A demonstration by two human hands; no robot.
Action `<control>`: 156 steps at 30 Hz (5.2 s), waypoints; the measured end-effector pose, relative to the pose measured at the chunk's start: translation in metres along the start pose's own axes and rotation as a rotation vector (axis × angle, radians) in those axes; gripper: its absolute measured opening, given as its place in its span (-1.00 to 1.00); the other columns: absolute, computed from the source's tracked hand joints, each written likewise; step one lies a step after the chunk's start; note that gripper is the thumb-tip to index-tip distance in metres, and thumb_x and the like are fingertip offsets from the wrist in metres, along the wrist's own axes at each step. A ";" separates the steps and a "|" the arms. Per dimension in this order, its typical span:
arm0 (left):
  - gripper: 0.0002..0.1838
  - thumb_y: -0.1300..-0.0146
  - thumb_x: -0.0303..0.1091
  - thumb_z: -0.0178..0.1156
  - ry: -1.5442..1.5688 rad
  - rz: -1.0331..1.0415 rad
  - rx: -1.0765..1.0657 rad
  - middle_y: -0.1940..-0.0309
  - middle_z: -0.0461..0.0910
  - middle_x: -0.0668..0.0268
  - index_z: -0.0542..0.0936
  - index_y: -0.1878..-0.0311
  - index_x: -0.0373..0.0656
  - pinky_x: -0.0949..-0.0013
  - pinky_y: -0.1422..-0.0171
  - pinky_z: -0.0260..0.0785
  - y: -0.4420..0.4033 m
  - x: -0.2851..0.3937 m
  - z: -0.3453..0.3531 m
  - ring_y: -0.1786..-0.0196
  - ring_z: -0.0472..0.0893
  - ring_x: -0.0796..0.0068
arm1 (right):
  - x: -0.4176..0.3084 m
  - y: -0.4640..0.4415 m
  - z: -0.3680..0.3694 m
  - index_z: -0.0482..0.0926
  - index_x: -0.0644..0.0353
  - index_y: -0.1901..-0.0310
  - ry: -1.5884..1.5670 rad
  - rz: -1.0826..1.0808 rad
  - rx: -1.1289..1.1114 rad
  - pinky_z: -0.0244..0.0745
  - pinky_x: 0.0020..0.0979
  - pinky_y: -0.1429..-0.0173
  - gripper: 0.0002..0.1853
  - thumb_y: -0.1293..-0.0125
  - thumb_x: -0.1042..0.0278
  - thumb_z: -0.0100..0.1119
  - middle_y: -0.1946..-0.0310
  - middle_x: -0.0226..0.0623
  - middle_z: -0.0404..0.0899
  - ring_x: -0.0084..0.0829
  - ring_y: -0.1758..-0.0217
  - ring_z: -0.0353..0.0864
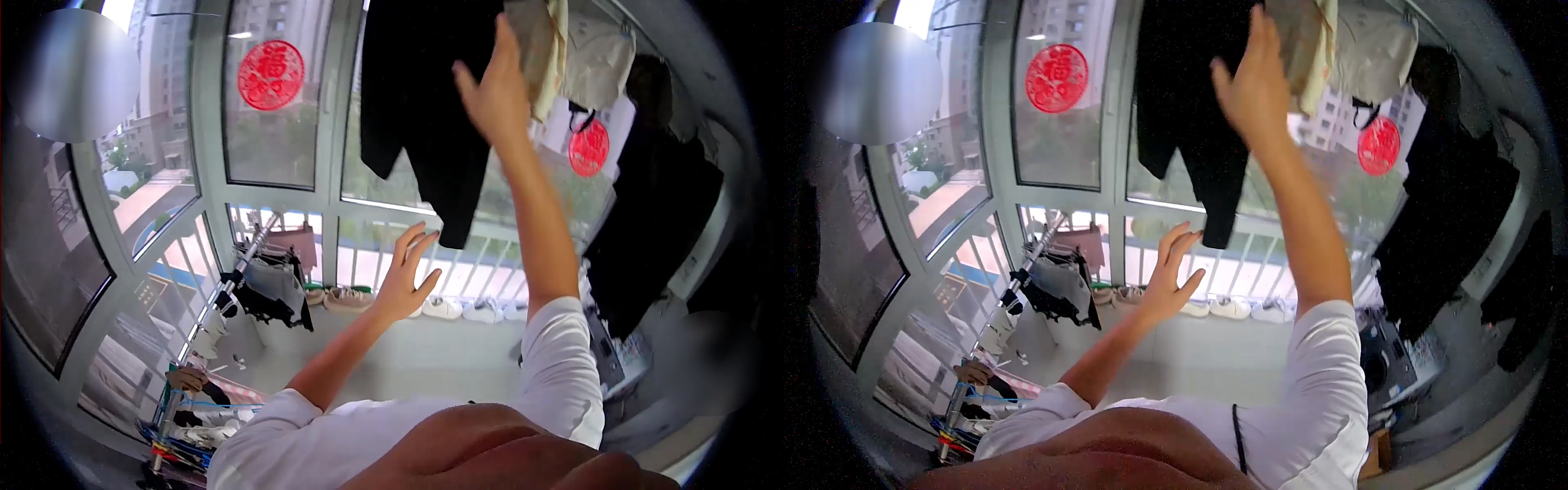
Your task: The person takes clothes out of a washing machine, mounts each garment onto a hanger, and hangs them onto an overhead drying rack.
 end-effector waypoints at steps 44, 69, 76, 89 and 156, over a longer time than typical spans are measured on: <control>-0.82 -0.52 -0.40 0.15 0.484 -0.891 -1.386 0.08 0.73 0.16 0.64 -0.06 -0.22 0.30 -0.01 0.58 0.391 -0.057 1.236 0.08 0.74 0.28 | 0.439 1.252 -0.871 0.75 -0.08 -0.04 0.286 2.257 -0.602 0.64 -0.20 -0.05 -0.78 -0.44 0.28 0.22 0.05 -0.31 0.77 -0.24 0.00 0.75; -0.78 -0.50 -0.51 0.10 0.329 -1.423 -1.138 -0.01 0.70 0.29 0.58 -0.15 -0.19 0.37 -0.05 0.57 0.435 -0.146 1.307 0.05 0.69 0.46 | 0.716 1.371 -0.834 0.71 -0.04 0.14 0.226 1.696 -0.774 0.55 -0.12 0.10 -0.72 -0.25 0.60 0.16 0.31 -0.14 0.60 -0.05 0.20 0.66; -0.48 -0.35 -0.61 0.21 0.408 -1.218 -0.978 -0.24 0.55 0.25 0.51 -0.36 -0.03 0.34 -0.11 0.57 0.334 -0.125 1.340 -0.17 0.59 0.35 | 0.664 1.102 -0.841 0.74 -0.20 0.38 -0.037 1.849 -0.437 0.31 -0.18 0.21 -0.78 -0.08 0.51 0.36 0.51 -0.53 0.45 -0.42 0.42 0.56; -0.77 -0.26 -0.45 0.16 0.207 -0.637 -0.882 0.12 0.69 0.09 0.69 0.04 -0.17 0.18 -0.10 0.53 0.204 -0.084 1.286 0.01 0.68 0.01 | 0.728 0.920 -0.943 0.76 -0.01 0.03 0.473 1.635 -0.583 0.61 -0.36 0.11 -0.67 -0.16 0.52 0.49 0.22 -0.40 0.66 -0.38 0.19 0.69; -0.58 -0.54 -0.14 0.23 0.431 -1.526 -1.060 0.06 0.72 0.24 0.61 -0.20 -0.33 0.32 -0.10 0.60 0.213 0.035 1.240 0.04 0.69 0.46 | 0.933 1.115 -1.097 0.41 0.08 -0.05 -0.340 1.751 0.718 0.53 -0.10 -0.15 -0.83 -0.65 0.19 0.03 0.20 -0.29 0.41 -0.25 0.13 0.45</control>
Point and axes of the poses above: each hand's wrist, its own y-axis away from the middle knuckle, its own z-axis out of the palm, x = y × z, the point moved 6 cm from there along -y, towards the middle knuckle
